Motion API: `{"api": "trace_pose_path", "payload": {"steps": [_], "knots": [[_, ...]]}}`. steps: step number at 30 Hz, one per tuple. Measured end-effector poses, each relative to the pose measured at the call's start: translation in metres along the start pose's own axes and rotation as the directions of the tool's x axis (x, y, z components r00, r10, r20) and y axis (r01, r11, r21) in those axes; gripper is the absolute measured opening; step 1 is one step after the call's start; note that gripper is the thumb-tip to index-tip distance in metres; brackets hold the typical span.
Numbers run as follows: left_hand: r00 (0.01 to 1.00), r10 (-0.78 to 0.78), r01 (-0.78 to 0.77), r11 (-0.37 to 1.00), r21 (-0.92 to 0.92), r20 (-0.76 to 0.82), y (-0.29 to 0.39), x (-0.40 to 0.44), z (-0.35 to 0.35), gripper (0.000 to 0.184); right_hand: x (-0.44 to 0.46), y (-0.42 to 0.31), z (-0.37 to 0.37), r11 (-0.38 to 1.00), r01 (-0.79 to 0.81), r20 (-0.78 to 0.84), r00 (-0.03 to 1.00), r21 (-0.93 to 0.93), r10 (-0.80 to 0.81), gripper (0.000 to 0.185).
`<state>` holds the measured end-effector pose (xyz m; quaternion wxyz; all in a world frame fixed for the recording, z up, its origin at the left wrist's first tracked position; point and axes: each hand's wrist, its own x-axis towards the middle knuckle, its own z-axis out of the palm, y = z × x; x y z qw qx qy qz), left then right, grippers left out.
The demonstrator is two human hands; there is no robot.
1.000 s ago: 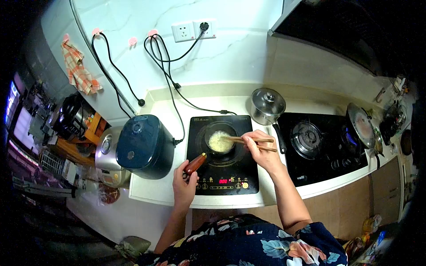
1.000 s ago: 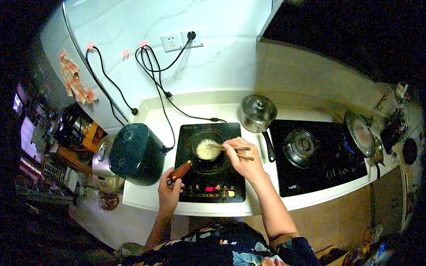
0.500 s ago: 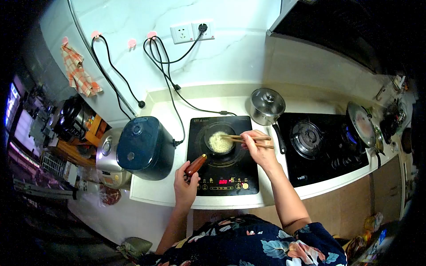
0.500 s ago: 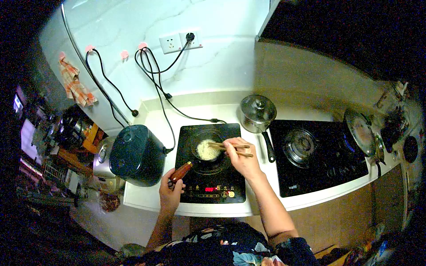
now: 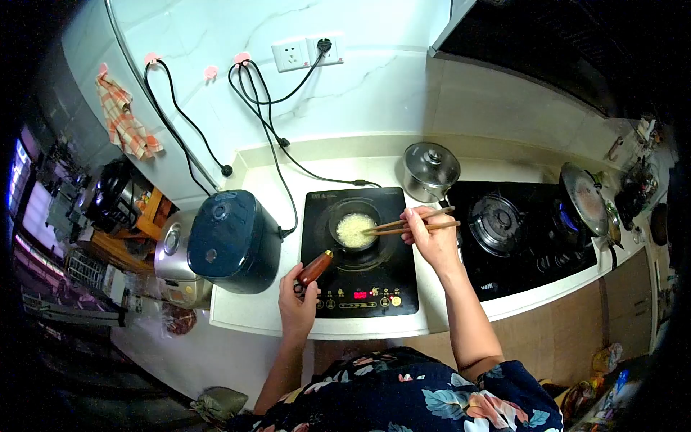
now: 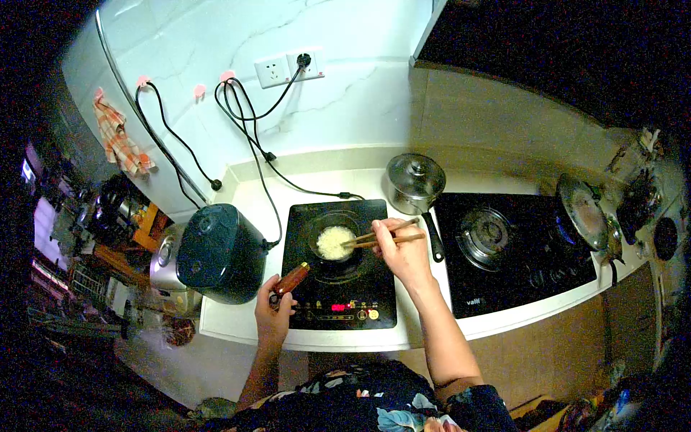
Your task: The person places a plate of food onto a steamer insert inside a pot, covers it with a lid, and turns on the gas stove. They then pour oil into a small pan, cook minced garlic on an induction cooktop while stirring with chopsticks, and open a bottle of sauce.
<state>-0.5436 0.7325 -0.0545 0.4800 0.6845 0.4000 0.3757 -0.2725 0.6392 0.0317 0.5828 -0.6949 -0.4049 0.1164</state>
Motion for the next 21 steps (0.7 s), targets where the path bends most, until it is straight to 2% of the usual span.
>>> {"api": "trace_pose_path", "payload": {"steps": [4,5,6,7,8,9,10,11,12,14,15,17,21], "knots": [[0.998,-0.063,0.063,0.995,-0.074,0.005,0.005,0.000,0.002,0.043,0.003,0.022,0.026,0.980,-0.003,-0.001,1.000,0.200,0.003,0.026],[0.998,-0.069,0.068,0.992,-0.103,0.003,0.003,-0.002,0.001,0.044,0.004,0.026,0.030,0.983,-0.055,0.058,0.997,0.177,0.046,0.027],[0.998,-0.064,0.066,0.987,-0.148,0.018,-0.002,0.000,0.003,0.045,0.004,0.029,0.032,0.997,-0.037,0.097,0.995,0.061,0.031,0.028],[0.993,-0.058,0.077,0.977,-0.199,0.100,0.014,0.010,0.042,0.046,0.005,0.054,-0.002,0.998,-0.018,-0.039,0.999,-0.054,0.016,0.028],[0.993,-0.117,0.118,0.980,-0.162,0.019,0.028,-0.011,0.006,0.048,-0.005,0.023,0.021,0.999,0.022,0.054,0.998,-0.034,-0.021,0.027],[0.990,-0.142,0.143,0.980,-0.138,0.013,0.027,-0.012,0.005,0.052,-0.011,0.012,0.014,0.991,-0.094,0.048,0.995,0.090,0.090,0.027],[0.993,-0.120,0.118,0.983,-0.137,-0.002,0.017,-0.011,0.002,0.052,-0.010,0.011,0.010,0.997,0.060,0.007,0.998,0.054,-0.061,0.028],[0.992,-0.130,0.128,0.980,-0.150,0.002,0.007,-0.009,-0.004,0.051,-0.010,-0.004,0.001,0.999,0.044,0.052,0.998,0.000,-0.044,0.029],[0.990,-0.141,0.137,0.982,-0.131,-0.019,0.025,-0.015,-0.002,0.049,-0.012,-0.014,-0.006,1.000,-0.012,0.070,0.997,0.018,0.011,0.027],[0.981,-0.188,0.184,0.978,-0.099,-0.034,0.023,-0.019,-0.009,0.047,-0.016,-0.010,-0.006,0.986,0.168,-0.026,0.986,0.016,-0.168,0.024],[0.991,-0.130,0.127,0.984,-0.123,-0.021,0.017,-0.009,-0.011,0.044,-0.011,-0.009,0.000,0.977,0.214,-0.005,0.977,0.023,-0.214,0.021],[1.000,-0.003,0.000,0.989,-0.145,-0.016,0.019,-0.011,-0.015,0.040,-0.018,-0.016,-0.004,0.982,0.187,0.020,0.982,-0.004,-0.187,0.020],[1.000,0.019,-0.019,0.991,-0.132,-0.005,0.033,-0.012,-0.016,0.047,-0.029,-0.014,-0.015,0.974,0.225,0.005,0.974,-0.028,-0.225,0.018]]}}
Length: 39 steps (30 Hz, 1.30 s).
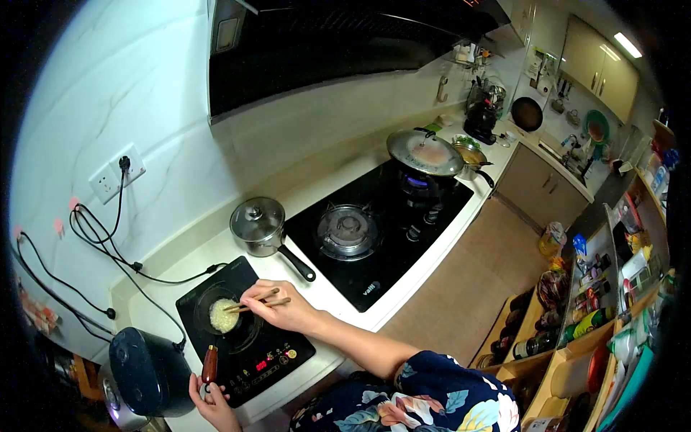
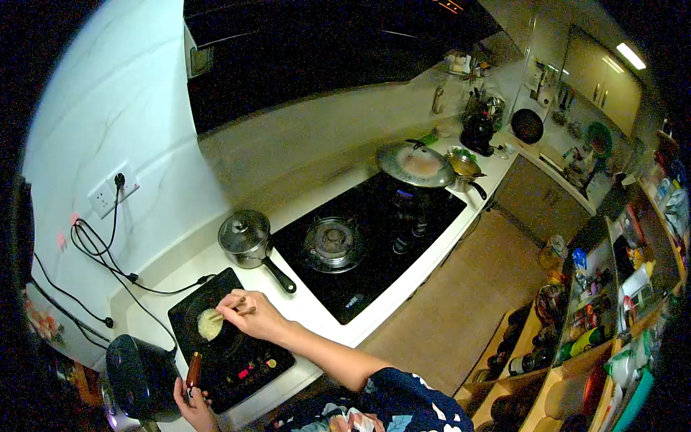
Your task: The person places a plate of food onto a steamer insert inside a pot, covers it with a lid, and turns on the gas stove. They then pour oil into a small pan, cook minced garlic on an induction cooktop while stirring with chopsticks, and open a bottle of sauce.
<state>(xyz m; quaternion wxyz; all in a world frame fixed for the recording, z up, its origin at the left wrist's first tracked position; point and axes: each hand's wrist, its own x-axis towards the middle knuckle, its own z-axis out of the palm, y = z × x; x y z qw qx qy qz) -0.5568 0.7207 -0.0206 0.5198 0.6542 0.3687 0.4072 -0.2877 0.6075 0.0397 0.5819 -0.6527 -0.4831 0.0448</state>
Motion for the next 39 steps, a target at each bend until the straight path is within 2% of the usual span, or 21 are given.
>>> {"api": "trace_pose_path", "payload": {"steps": [3,7,10,13,16,19,23,24,27,31,35,39], "knots": [[1.000,-0.008,0.008,1.000,0.017,0.014,0.001,0.000,0.000,0.047,-0.004,0.000,-0.006,1.000,0.016,-0.019,1.000,-0.015,-0.016,0.018],[1.000,-0.002,0.001,0.999,0.033,0.025,-0.001,0.001,0.000,0.046,-0.007,-0.012,-0.011,0.986,-0.140,0.001,0.990,0.086,0.141,0.019],[1.000,0.020,-0.021,0.998,0.053,0.022,0.004,0.004,0.002,0.046,-0.009,-0.003,-0.013,0.999,-0.027,0.003,1.000,-0.045,0.027,0.021],[1.000,0.012,-0.013,0.998,0.066,0.026,0.006,0.005,0.003,0.045,-0.012,-0.013,-0.022,0.993,-0.120,-0.019,0.993,-0.004,0.120,0.022],[1.000,0.009,-0.011,0.998,0.069,0.027,0.001,0.008,0.000,0.044,-0.016,-0.018,-0.029,0.964,-0.207,-0.027,0.976,0.168,0.215,0.023],[0.999,0.012,-0.014,0.998,0.061,0.039,-0.003,0.010,-0.003,0.044,-0.018,-0.023,-0.029,0.925,-0.213,-0.084,0.964,0.316,0.251,0.023],[0.998,0.018,-0.020,0.999,0.043,0.056,-0.005,0.011,-0.006,0.045,-0.020,-0.007,-0.007,0.871,-0.248,-0.080,0.948,0.424,0.309,0.024],[0.998,0.022,-0.024,0.999,0.030,0.060,-0.007,0.013,-0.007,0.045,-0.021,-0.003,-0.005,0.899,-0.254,-0.057,0.955,0.358,0.292,0.025],[0.994,-0.030,0.025,0.999,0.048,0.106,-0.012,0.016,-0.014,0.046,-0.032,-0.002,-0.008,0.823,-0.409,-0.054,0.884,0.394,0.465,0.025],[0.992,-0.026,0.025,1.000,0.014,0.127,-0.014,0.016,-0.015,0.046,-0.045,-0.005,-0.021,0.855,-0.315,-0.212,0.879,0.413,0.427,0.025],[0.987,-0.034,0.037,0.999,-0.020,0.154,-0.019,0.019,-0.018,0.046,-0.048,-0.001,-0.009,0.807,-0.270,-0.196,0.884,0.526,0.424,0.024],[0.983,-0.073,0.067,0.997,0.039,0.170,-0.007,0.018,-0.018,0.044,-0.054,0.013,0.012,0.771,-0.349,-0.127,0.868,0.533,0.480,0.027]]}}
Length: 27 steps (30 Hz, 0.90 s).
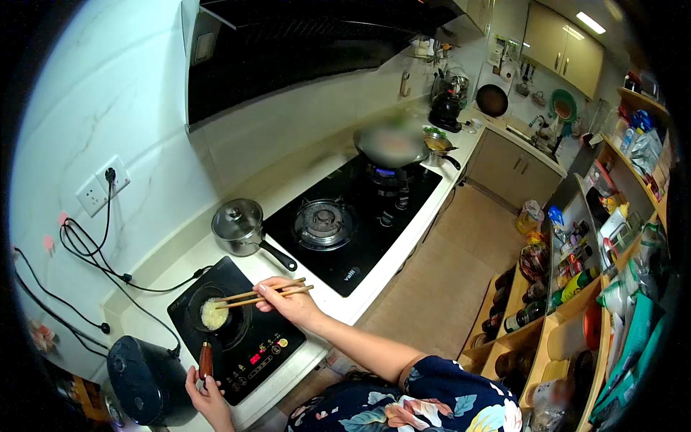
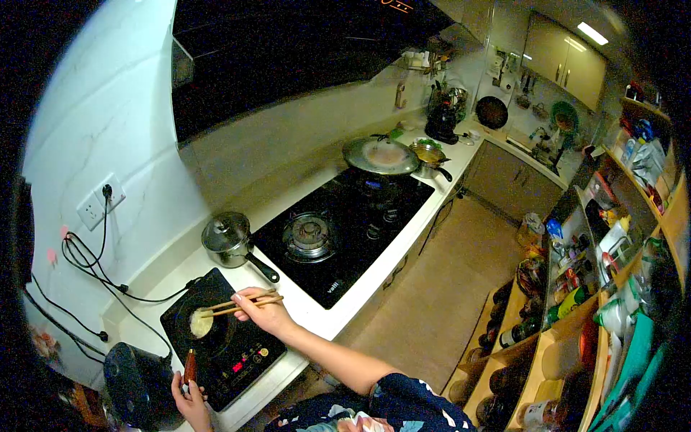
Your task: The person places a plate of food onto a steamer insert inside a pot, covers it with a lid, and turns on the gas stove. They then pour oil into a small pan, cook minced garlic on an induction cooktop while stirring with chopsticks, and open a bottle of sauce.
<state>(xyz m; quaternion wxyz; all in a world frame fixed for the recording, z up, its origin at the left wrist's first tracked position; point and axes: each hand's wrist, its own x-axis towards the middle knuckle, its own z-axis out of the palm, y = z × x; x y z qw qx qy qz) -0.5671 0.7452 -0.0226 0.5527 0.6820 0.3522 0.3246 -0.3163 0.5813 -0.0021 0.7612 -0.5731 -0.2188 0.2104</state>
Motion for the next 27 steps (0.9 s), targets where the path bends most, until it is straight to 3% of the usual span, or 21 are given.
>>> {"api": "trace_pose_path", "payload": {"steps": [3,6,11,20,24,27], "knots": [[1.000,0.003,-0.002,0.995,0.098,-0.004,-0.019,0.008,-0.002,0.045,-0.011,0.003,-0.007,1.000,-0.012,-0.070,0.997,0.001,0.012,0.027],[0.999,0.031,-0.032,0.998,0.059,0.017,-0.024,0.008,-0.006,0.044,-0.025,-0.005,-0.014,1.000,0.020,-0.137,0.990,-0.010,-0.021,0.027],[0.998,0.052,-0.055,0.996,0.073,0.044,-0.027,0.009,-0.010,0.044,-0.024,0.004,-0.001,0.983,0.115,-0.130,0.987,0.141,-0.097,0.025],[0.997,0.058,-0.063,0.992,0.108,0.045,-0.032,0.009,-0.020,0.045,-0.044,0.010,0.003,0.999,0.049,-0.218,0.975,0.019,-0.044,0.025],[0.993,0.113,-0.115,0.991,0.064,0.034,-0.038,0.006,-0.023,0.046,-0.053,0.002,0.004,0.966,0.118,-0.237,0.969,0.229,-0.062,0.029],[0.994,0.107,-0.107,0.976,0.189,0.011,-0.029,0.003,-0.022,0.045,-0.051,0.007,0.013,0.941,0.041,-0.220,0.975,0.335,0.036,0.032]]}}
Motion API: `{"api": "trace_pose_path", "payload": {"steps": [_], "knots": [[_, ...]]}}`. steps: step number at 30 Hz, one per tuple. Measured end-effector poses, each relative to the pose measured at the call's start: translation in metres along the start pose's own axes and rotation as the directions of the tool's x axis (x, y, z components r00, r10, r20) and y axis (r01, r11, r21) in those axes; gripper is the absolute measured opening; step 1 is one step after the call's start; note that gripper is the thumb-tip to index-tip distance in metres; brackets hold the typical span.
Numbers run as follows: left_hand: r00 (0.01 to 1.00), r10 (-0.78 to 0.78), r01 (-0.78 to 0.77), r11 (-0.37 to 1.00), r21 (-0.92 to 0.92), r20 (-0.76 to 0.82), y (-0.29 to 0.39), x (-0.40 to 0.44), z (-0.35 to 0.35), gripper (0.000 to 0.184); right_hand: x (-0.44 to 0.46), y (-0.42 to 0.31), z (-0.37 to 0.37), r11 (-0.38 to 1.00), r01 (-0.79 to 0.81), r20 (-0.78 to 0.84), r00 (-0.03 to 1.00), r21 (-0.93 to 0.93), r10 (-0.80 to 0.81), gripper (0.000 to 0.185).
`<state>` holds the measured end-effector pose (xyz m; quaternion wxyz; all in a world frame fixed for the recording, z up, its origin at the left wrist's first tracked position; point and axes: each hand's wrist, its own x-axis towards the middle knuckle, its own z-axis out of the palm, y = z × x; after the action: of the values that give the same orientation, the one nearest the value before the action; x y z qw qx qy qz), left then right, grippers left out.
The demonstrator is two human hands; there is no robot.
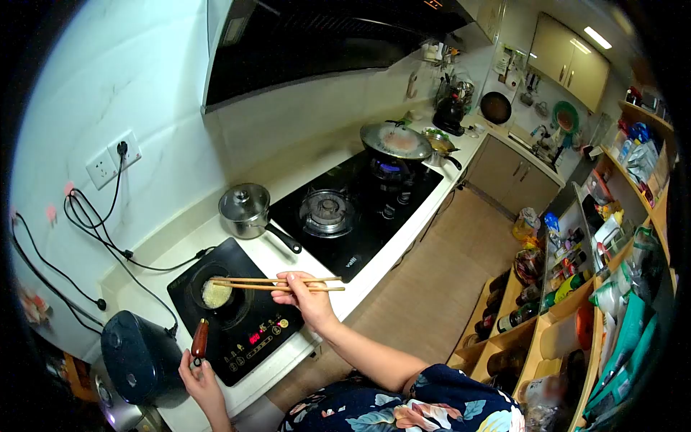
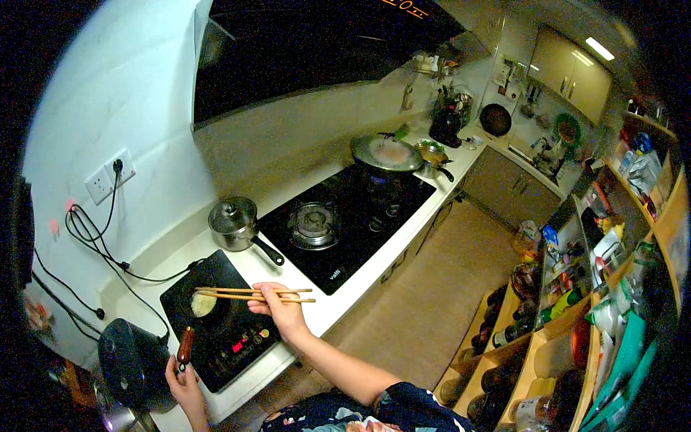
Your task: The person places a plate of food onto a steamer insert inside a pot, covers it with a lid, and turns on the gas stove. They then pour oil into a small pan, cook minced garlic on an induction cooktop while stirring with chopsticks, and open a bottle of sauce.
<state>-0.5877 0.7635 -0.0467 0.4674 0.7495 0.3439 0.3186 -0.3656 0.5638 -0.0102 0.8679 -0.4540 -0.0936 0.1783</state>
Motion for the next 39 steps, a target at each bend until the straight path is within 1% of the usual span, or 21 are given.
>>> {"api": "trace_pose_path", "payload": {"steps": [1,4,5,7,8,9,11,12,15,17,19,21,22,23,25,26,29,30,33,36,39], "knots": [[1.000,0.011,-0.010,0.999,0.048,-0.019,0.001,0.001,0.000,0.045,0.000,0.003,0.001,0.997,-0.043,0.003,0.999,0.058,0.043,0.032],[0.986,0.116,-0.122,0.992,-0.043,-0.120,0.003,-0.002,0.002,0.042,-0.003,0.005,0.001,0.962,-0.143,0.014,0.990,0.231,0.144,0.033],[0.980,0.131,-0.140,0.989,-0.050,-0.152,0.004,-0.002,0.002,0.041,-0.004,0.004,0.000,0.949,-0.174,0.021,0.984,0.262,0.175,0.036],[0.964,0.156,-0.173,0.983,-0.063,-0.216,0.013,-0.006,0.001,0.039,-0.008,0.002,-0.002,0.877,-0.252,0.041,0.965,0.408,0.259,0.042],[0.961,0.158,-0.167,0.986,-0.018,-0.228,0.018,-0.009,0.000,0.038,-0.010,0.000,-0.002,0.838,-0.289,0.047,0.952,0.463,0.302,0.049],[0.933,0.231,-0.239,0.971,0.005,-0.277,0.030,-0.014,0.001,0.039,-0.011,0.001,-0.002,0.810,-0.312,0.062,0.943,0.496,0.326,0.053],[0.849,0.377,-0.383,0.922,0.060,-0.370,0.057,-0.022,0.013,0.042,-0.017,-0.006,0.004,0.760,-0.348,0.085,0.928,0.549,0.364,0.053],[0.872,0.336,-0.373,0.927,-0.039,-0.355,0.059,-0.026,0.018,0.041,-0.016,-0.002,0.003,0.747,-0.366,0.103,0.921,0.556,0.375,0.053],[0.891,0.333,-0.407,0.887,-0.217,-0.310,0.077,-0.042,0.049,0.041,-0.021,-0.008,0.004,0.706,-0.435,0.187,0.895,0.559,0.404,0.051],[0.953,0.235,-0.289,0.891,-0.351,-0.190,0.097,-0.057,0.074,0.039,-0.023,-0.011,-0.003,0.666,-0.490,0.273,0.871,0.563,0.409,0.049],[1.000,-0.002,0.001,0.854,-0.520,-0.001,0.112,-0.070,0.099,0.038,-0.023,-0.021,-0.009,0.660,-0.528,0.309,0.849,0.534,0.429,0.050],[0.949,-0.268,0.309,0.684,-0.661,0.166,0.143,-0.088,0.126,0.037,-0.023,-0.034,-0.014,0.658,-0.555,0.356,0.831,0.509,0.427,0.051],[0.927,-0.255,0.375,0.626,-0.684,0.275,0.147,-0.092,0.138,0.040,-0.022,-0.037,-0.018,0.643,-0.579,0.378,0.815,0.502,0.438,0.051],[0.877,-0.304,0.480,0.595,-0.645,0.372,0.155,-0.098,0.146,0.045,-0.021,-0.039,-0.022,0.651,-0.591,0.407,0.805,0.477,0.432,0.052],[0.808,-0.252,0.580,0.493,-0.648,0.532,0.153,-0.101,0.162,0.054,-0.019,-0.044,-0.028,0.648,-0.615,0.441,0.783,0.449,0.438,0.053],[0.791,-0.257,0.603,0.476,-0.640,0.554,0.154,-0.103,0.168,0.064,-0.017,-0.043,-0.034,0.630,-0.638,0.473,0.763,0.443,0.440,0.054],[0.800,-0.258,0.597,0.438,-0.672,0.542,0.156,-0.103,0.177,0.072,-0.015,-0.045,-0.042,0.598,-0.676,0.476,0.733,0.430,0.486,0.053],[0.806,-0.263,0.589,0.452,-0.670,0.531,0.158,-0.102,0.180,0.076,-0.015,-0.046,-0.044,0.584,-0.687,0.472,0.724,0.431,0.503,0.053],[0.823,-0.243,0.566,0.426,-0.706,0.514,0.167,-0.107,0.187,0.077,-0.016,-0.049,-0.047,0.533,-0.711,0.460,0.703,0.458,0.542,0.053],[0.838,-0.147,0.536,0.406,-0.740,0.526,0.150,-0.109,0.191,0.080,-0.018,-0.050,-0.046,0.504,-0.732,0.470,0.681,0.458,0.562,0.052],[0.849,-0.173,0.523,0.404,-0.750,0.499,0.144,-0.109,0.187,0.082,-0.019,-0.036,-0.045,0.475,-0.751,0.532,0.660,0.458,0.531,0.052]]}}
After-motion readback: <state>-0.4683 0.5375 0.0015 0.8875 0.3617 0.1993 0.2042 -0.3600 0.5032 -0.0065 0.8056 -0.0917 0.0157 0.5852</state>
